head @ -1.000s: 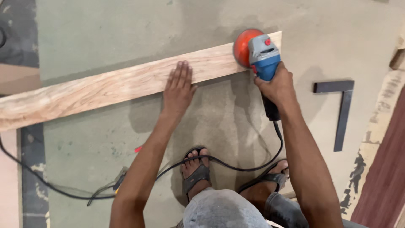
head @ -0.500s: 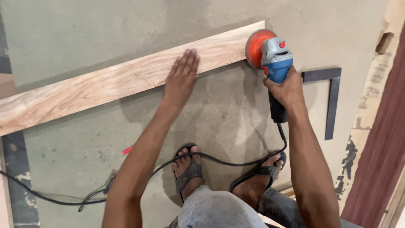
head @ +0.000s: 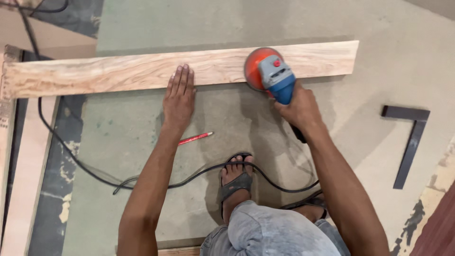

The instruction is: The person measures a wooden plank with a tape measure and marks it with a pencil. They then plug in an electric sander and sand the surface of the plank, moving the tool back and forth along its length. The person repeats this process on a second plank.

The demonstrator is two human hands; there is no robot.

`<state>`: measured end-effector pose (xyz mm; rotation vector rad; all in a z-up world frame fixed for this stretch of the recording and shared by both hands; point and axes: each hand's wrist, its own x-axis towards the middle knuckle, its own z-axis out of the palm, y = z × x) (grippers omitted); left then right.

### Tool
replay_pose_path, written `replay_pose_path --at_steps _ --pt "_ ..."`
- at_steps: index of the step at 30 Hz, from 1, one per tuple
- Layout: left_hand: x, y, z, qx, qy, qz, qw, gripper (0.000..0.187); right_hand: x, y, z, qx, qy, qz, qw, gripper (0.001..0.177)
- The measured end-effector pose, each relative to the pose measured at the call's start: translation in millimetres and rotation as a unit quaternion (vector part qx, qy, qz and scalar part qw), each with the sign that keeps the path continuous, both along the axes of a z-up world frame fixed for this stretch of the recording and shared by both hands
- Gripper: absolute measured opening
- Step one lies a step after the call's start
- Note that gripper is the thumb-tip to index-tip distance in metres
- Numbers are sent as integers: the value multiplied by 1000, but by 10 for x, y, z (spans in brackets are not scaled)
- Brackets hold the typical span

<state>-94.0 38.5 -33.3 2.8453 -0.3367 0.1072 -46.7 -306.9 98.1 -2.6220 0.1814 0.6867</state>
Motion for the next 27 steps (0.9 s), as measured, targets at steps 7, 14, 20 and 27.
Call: replay_pose_path --at_steps 7,14,20,27 --pt "-98 249 -26 -44 3 44 998 59 -71 776 -143 33 2 99 995 70" --pt "-24 -77 221 -22 42 44 998 72 -209 206 -127 10 -9 36 999 74" --pt "261 -850 168 -80 82 -74 991 70 -292 -1025 -98 -9 -37 -142 989 67" --pt "448 -2019 0 -40 32 -156 987 65 -383 -2078 -149 -3 -88 -207 974 57"
